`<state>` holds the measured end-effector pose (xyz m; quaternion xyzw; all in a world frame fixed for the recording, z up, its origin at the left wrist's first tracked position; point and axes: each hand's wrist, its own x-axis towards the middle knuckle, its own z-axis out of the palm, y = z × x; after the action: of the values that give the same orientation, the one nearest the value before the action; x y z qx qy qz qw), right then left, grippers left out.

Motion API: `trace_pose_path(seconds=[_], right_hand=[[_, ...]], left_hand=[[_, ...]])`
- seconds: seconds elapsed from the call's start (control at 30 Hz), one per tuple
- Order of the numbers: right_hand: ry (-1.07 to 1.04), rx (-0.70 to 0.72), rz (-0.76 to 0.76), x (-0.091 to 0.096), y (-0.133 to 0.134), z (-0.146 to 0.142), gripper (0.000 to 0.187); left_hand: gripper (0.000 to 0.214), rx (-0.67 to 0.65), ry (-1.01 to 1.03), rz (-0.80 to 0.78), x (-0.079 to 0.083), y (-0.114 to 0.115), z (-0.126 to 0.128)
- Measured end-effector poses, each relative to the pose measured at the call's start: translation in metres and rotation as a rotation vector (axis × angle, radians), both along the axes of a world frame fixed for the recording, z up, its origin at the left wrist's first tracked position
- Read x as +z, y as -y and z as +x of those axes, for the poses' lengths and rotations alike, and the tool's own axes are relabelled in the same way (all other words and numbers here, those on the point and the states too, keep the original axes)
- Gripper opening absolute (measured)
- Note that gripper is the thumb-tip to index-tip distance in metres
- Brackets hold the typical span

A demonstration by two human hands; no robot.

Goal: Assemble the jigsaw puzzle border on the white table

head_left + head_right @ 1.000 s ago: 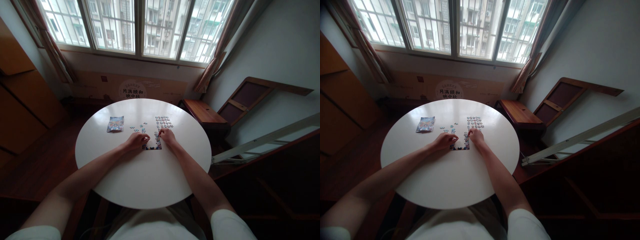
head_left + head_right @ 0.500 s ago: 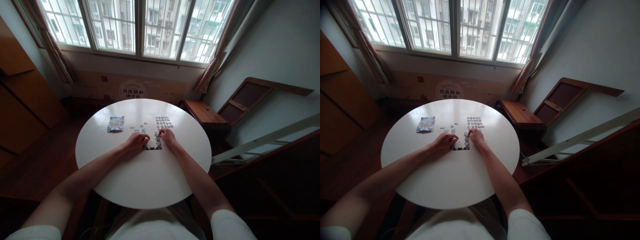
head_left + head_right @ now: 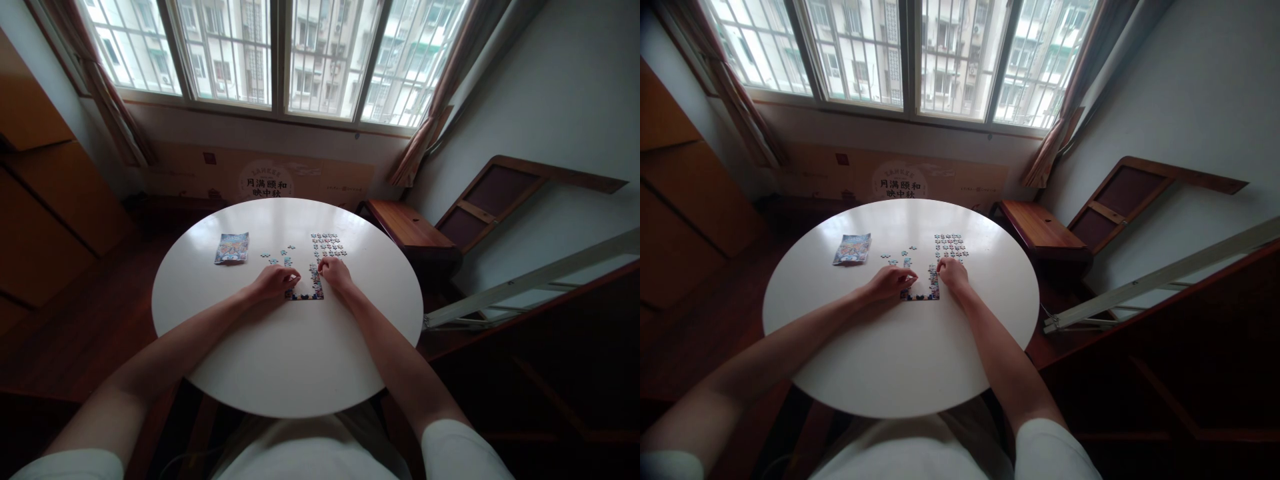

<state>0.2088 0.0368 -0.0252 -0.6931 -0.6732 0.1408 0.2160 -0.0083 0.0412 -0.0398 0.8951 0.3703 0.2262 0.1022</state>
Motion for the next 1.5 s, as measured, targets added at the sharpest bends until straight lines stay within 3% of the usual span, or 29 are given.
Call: trace_pose_path(seconds=[0.2,0.43,0.6,0.73,1.07,1.5], right_hand=[[0.006,0.003,-0.001,-0.001,-0.001,0.001,0.026],[-0.002,-0.002,0.006,-0.004,-0.003,0.001,0.027],[-0.006,0.007,0.003,-0.005,-0.004,0.002,0.027],[-0.012,0.010,-0.002,-0.005,-0.003,0.002,0.028],[-0.006,0.016,0.009,-0.008,-0.006,0.003,0.028],[-0.007,0.007,-0.014,-0.001,-0.001,0.000,0.028]], left_hand=[[0.032,0.053,0.064,-0.009,0.005,-0.003,-0.004],[0.044,0.538,0.364,-0.075,0.020,-0.025,-0.029],[0.034,0.665,0.382,-0.105,0.023,-0.038,-0.043],[0.031,0.674,0.276,-0.117,0.021,-0.033,-0.037],[0.032,0.559,0.077,-0.165,0.014,-0.012,-0.015],[0.033,0.602,0.073,-0.191,0.021,-0.021,-0.029]])
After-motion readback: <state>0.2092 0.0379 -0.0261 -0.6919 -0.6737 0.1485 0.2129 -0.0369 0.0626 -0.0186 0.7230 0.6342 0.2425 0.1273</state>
